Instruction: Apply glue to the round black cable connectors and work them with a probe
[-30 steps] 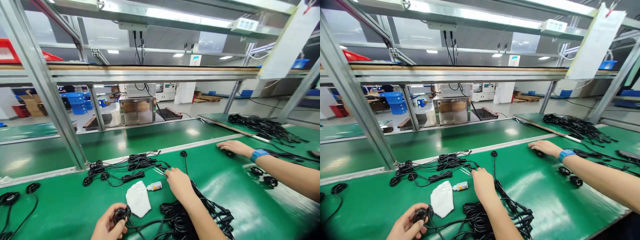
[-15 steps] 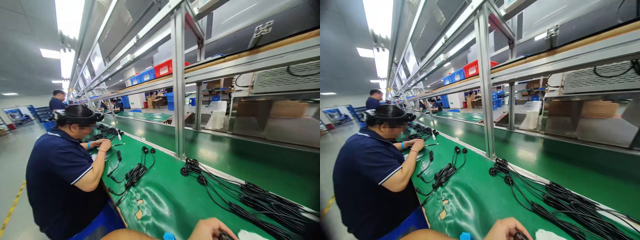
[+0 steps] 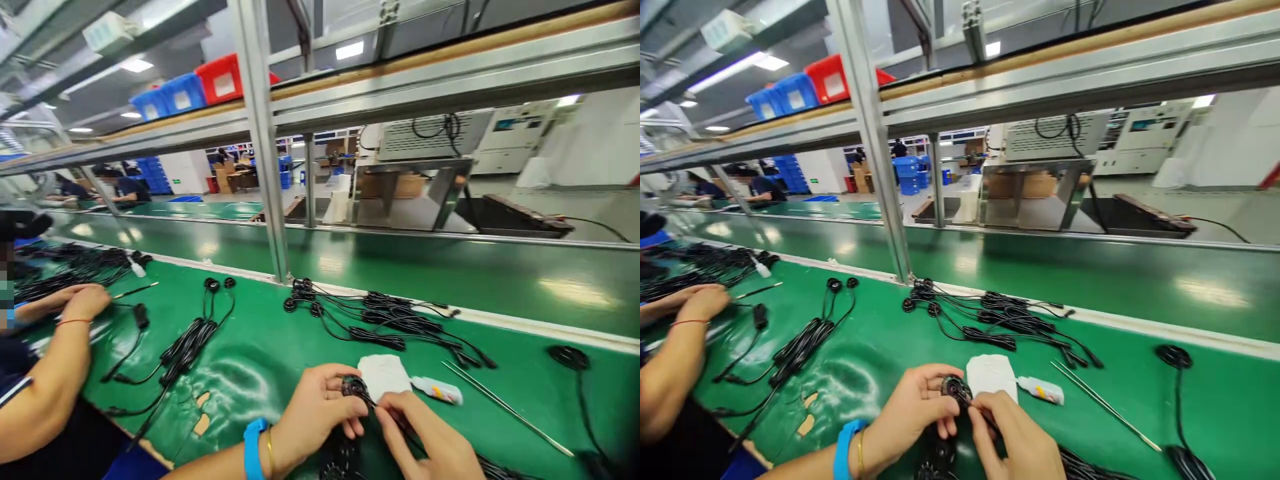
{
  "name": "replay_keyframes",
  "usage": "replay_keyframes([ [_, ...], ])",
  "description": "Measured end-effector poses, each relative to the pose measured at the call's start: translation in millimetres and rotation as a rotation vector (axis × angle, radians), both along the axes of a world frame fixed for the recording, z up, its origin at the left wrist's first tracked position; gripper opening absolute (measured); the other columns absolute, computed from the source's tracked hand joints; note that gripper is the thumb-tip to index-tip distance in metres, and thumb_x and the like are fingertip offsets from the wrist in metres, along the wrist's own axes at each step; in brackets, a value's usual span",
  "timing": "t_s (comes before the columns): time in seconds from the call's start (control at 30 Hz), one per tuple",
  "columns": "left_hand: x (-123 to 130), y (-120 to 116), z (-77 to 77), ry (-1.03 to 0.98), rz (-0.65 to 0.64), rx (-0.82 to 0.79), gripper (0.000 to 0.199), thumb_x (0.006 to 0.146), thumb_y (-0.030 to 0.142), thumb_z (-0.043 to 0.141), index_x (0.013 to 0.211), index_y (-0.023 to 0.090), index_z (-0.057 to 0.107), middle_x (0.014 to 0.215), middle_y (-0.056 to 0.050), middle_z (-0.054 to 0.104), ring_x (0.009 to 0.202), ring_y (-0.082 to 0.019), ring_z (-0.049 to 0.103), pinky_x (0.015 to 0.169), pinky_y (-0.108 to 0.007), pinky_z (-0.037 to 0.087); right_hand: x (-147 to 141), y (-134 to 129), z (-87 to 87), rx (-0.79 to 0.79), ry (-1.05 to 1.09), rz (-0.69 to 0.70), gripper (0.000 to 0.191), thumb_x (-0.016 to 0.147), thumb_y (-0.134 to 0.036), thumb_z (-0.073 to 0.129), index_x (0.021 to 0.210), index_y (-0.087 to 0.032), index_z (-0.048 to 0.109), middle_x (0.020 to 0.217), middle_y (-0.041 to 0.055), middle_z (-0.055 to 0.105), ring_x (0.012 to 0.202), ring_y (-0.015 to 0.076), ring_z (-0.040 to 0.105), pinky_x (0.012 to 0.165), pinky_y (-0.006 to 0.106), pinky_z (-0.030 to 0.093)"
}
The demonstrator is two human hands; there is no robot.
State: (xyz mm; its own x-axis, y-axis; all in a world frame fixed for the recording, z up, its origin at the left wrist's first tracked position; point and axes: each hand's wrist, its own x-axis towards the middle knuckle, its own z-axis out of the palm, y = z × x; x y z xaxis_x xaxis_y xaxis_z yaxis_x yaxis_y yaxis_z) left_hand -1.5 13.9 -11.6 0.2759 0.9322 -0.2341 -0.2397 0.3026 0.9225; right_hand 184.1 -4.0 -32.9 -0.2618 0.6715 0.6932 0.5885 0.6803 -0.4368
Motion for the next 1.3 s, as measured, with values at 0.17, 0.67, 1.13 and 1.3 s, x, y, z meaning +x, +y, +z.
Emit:
replay_keyframes([
  [0.17,1.1,1.7,2.1,0.032,-0.019,0.035,0.050,0.062,0.021,0.082,0.107,0.009,0.064,0.071,-0.002,0.069,0.047,-0.009,0.061,0.044,-0.018,0.046,-1.3,-2.9,3.1,-0.076,-0.011,-0.014,0.006,0.098,-0.024,0.050,0.094,-0.023,0.055,0.073,-0.0010,0.060,0.057,0.0119,0.061,0.056,0.020,0.051],
  [0.67,-5.6,-2.7,9.0,0.238,-0.085,0.331,0.041,0.076,0.019,0.077,0.115,0.019,0.065,0.113,-0.008,0.069,0.105,-0.022,0.063,0.093,-0.031,0.048,-5.4,-8.2,9.6,0.020,0.019,-0.037,0.009,0.092,-0.014,0.055,0.087,-0.021,0.058,0.073,0.0005,0.059,0.061,0.0141,0.059,0.056,0.024,0.046],
  [1.13,-5.6,-2.1,4.4,0.347,-0.076,0.578,0.024,0.078,0.009,0.074,0.097,0.023,0.070,0.109,-0.005,0.066,0.109,-0.023,0.060,0.099,-0.035,0.044,-9.1,-9.8,12.8,0.144,-0.068,-0.033,0.016,0.090,-0.005,0.052,0.083,-0.018,0.057,0.070,0.0013,0.054,0.064,0.0151,0.050,0.057,0.027,0.037],
  [1.3,-5.3,-2.6,4.1,0.366,-0.072,0.606,0.022,0.080,0.012,0.072,0.097,0.023,0.068,0.111,-0.005,0.065,0.111,-0.023,0.059,0.100,-0.035,0.043,-9.2,-10.1,16.6,0.127,-0.035,0.004,0.016,0.090,-0.004,0.052,0.084,-0.019,0.056,0.071,0.0010,0.054,0.065,0.0146,0.049,0.058,0.026,0.037],
])
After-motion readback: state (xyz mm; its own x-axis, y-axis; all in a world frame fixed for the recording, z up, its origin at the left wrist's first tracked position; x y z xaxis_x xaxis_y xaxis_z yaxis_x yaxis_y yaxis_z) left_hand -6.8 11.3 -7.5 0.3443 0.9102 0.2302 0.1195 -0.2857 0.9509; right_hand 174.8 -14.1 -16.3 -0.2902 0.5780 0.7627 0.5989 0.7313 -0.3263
